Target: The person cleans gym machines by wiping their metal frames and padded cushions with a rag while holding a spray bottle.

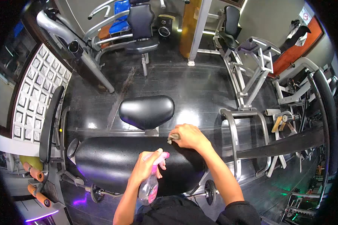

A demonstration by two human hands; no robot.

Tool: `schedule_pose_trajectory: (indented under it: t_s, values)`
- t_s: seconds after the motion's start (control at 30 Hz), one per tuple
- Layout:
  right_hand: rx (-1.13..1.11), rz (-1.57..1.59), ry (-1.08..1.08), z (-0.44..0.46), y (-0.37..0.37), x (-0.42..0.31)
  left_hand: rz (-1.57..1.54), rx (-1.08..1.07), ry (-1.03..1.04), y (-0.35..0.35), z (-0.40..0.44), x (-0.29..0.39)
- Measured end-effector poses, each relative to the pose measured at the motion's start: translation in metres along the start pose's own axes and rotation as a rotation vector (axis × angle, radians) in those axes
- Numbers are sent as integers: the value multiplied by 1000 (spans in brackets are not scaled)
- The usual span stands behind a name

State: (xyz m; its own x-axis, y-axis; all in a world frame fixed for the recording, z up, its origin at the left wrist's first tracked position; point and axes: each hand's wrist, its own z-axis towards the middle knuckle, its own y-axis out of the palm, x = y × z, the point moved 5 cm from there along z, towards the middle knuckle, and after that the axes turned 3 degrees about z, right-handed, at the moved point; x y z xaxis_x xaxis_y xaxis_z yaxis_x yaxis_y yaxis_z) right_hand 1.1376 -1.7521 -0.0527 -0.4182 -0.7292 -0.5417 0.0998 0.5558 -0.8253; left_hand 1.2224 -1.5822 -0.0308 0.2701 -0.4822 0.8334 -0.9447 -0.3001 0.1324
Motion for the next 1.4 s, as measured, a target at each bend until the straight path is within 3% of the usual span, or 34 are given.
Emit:
schedule_pose_trajectory:
  t_s: [0.13,0.23,0.5,0.67,1.07,1.4]
  values:
    - [-51,43,22,29,16,16,-3,7,-3,-2,0,-3]
    - [-161,159,177,24,12,22,-15,8,-23,-3,1,-4]
    - [115,49,107,-65,-39,-12,-59,-7,-50,-4,-1,-5]
    - [139,13,120,-114,-44,-46,-40,-19,-55,-3,-1,-4]
    - [309,3,294,-45,-19,0,-2,-19,15,-3,4,-1]
    - [439,-47,450,-98,-31,-1,18,-19,111,-5,13,0]
